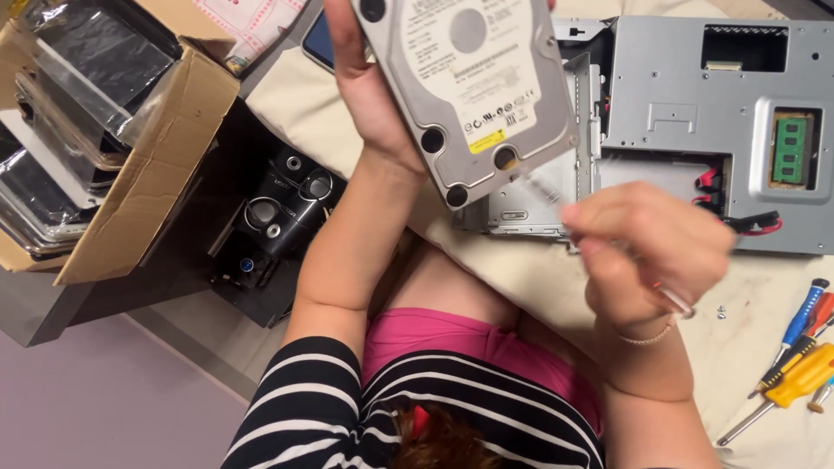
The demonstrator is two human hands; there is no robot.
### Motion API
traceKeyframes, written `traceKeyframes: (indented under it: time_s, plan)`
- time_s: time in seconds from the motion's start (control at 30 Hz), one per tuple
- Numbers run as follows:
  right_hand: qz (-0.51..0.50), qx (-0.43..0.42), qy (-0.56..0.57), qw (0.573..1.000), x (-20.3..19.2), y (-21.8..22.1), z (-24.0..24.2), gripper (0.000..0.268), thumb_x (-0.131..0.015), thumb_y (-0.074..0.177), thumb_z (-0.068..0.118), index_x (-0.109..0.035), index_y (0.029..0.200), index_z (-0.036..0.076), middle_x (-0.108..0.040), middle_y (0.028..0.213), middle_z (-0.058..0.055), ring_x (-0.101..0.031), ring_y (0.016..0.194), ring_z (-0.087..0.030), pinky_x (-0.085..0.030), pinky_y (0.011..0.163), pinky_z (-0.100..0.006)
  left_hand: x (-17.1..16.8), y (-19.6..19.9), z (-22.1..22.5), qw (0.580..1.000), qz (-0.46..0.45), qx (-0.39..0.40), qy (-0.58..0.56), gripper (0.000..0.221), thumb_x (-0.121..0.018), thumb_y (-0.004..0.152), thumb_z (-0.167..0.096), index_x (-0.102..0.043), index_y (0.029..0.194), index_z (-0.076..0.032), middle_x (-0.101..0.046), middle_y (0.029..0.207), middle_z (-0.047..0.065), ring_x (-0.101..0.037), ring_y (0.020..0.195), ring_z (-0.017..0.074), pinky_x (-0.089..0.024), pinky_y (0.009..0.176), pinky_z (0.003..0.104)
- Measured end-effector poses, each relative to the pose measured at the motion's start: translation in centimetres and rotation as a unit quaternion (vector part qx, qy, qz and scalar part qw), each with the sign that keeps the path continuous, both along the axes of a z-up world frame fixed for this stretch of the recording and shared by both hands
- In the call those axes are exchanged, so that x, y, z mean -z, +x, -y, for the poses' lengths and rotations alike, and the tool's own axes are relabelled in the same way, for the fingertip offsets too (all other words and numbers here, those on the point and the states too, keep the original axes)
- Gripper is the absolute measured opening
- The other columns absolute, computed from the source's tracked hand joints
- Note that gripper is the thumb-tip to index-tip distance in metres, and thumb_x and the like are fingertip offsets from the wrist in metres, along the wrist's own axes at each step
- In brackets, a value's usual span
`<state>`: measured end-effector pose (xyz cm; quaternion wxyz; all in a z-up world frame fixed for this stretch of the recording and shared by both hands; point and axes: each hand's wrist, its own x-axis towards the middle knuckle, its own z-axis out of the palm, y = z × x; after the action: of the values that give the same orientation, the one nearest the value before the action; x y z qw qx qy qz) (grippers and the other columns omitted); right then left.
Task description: Removing a hard drive from a bracket and installing it into a computer chassis using a screwdriver.
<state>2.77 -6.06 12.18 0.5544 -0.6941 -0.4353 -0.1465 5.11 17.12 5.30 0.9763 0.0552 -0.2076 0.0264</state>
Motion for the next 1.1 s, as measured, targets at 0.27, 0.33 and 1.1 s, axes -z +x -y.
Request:
traceKeyframes:
  time_s: [0.27, 0.33, 1.1]
  plan:
    - [-0.012, 0.093, 0.088, 0.992, 1.5, 2.0, -0.6, 0.028, -0.049, 0.111, 0.011, -0.052, 0.128, -0.011, -0.060, 0.112, -0.034, -0.066, 0.087, -0.040, -0.056, 0.070, -0.039, 0.3, 0.1, -0.2, 0.977, -0.194, -0.072, -0.044, 0.076, -0.052, 0.096, -0.076, -0.068, 0.131, -0.011, -0.070, 0.134, 0.013, -0.063, 0.130, 0.0354, -0.045, 0.120, 0.053]
    - [-0.052, 0.097, 0.090, 0.990, 1.7, 2.0, -0.6, 0.041, -0.048, 0.117, 0.016, -0.044, 0.151, -0.006, -0.057, 0.143, -0.038, -0.072, 0.114, -0.049, -0.066, 0.082, -0.044, -0.1, 0.2, 0.2, 0.930, -0.343, -0.106, -0.072, 0.083, -0.050, 0.089, -0.080, -0.065, 0.128, -0.007, -0.066, 0.130, 0.020, -0.060, 0.124, 0.0435, -0.046, 0.113, 0.061]
    - [-0.116, -0.091, 0.020, 0.989, 0.6, -0.8, -0.2, 0.016, -0.055, 0.099, 0.001, -0.065, 0.105, -0.010, -0.072, 0.099, -0.028, -0.078, 0.087, -0.035, -0.071, 0.079, -0.038, -0.8, 0.3, 2.0, 0.893, -0.407, -0.172, -0.081, 0.079, -0.048, 0.089, -0.081, -0.067, 0.123, -0.012, -0.068, 0.120, 0.016, -0.062, 0.113, 0.0390, -0.049, 0.102, 0.054]
